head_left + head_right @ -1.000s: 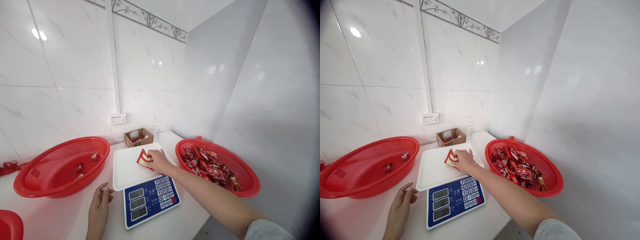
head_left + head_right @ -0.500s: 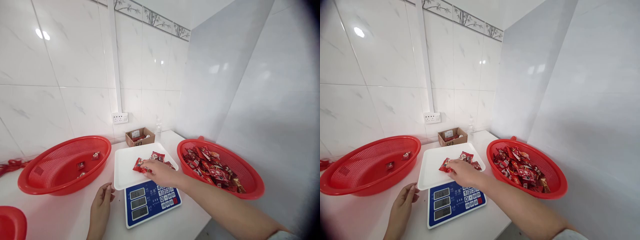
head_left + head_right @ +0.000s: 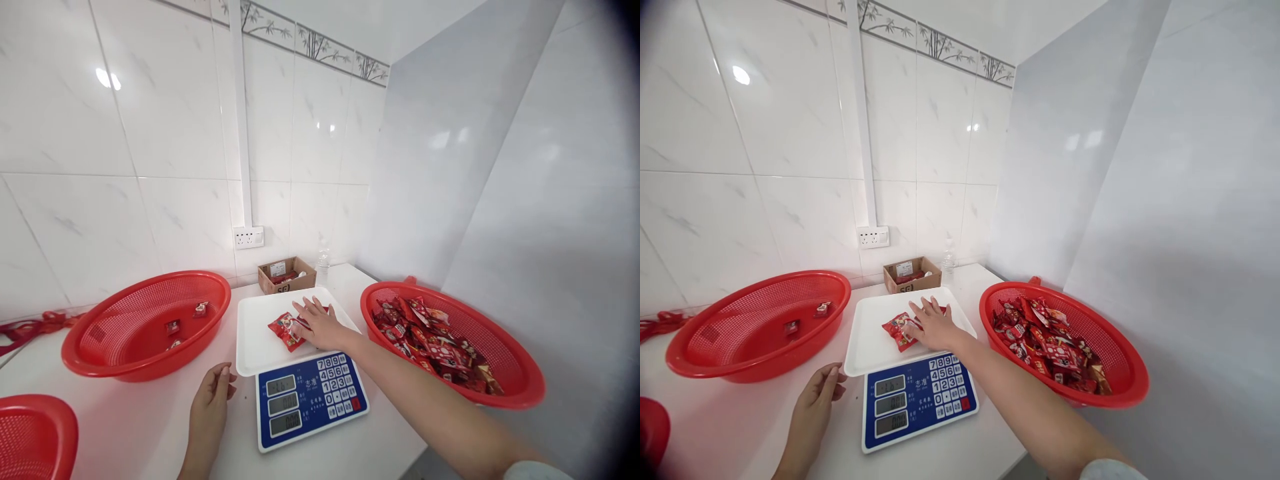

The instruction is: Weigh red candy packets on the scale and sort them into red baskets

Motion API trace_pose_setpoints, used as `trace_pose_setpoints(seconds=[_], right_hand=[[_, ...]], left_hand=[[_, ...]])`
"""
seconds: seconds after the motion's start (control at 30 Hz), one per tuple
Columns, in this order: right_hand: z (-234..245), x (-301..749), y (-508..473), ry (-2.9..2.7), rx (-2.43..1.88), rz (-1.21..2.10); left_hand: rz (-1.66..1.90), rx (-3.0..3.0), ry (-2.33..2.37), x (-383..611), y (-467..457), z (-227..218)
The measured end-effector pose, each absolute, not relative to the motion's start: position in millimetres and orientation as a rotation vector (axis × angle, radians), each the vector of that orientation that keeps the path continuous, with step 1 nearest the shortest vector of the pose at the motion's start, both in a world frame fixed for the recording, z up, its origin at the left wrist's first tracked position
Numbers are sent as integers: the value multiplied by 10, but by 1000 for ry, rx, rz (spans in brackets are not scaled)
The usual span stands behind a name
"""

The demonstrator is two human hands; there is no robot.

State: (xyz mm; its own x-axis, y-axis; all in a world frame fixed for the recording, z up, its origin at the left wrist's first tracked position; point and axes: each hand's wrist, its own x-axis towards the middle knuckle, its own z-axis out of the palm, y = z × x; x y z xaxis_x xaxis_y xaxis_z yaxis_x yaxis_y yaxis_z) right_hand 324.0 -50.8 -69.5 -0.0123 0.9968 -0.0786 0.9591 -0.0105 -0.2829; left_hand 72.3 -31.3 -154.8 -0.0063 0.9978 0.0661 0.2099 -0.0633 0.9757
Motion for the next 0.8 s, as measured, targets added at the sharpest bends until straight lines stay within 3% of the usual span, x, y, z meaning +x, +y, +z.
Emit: trace_pose_setpoints(seconds=[0.3,0.43,0.53,0.63,0.8], right_hand=[[-793,3043,-425,-2100,-2163,246],[-725,3078,-446,-2100,-2113,334],[-610,3109,-532,-1993,-2028,380],[-580,3141,-805,-1744,-1797,225],[-1174,3235,-1739,-1199,-1537,-23]], left_hand=[[1207,1422,1284,724,-320,-1553],[1196,1444,1280,721,-329,-1534],[1218,1416,1283,706,-339,-1518],[1254,1376,1284,684,-339,-1524],[1295,1371,1271,672,-319,-1576]])
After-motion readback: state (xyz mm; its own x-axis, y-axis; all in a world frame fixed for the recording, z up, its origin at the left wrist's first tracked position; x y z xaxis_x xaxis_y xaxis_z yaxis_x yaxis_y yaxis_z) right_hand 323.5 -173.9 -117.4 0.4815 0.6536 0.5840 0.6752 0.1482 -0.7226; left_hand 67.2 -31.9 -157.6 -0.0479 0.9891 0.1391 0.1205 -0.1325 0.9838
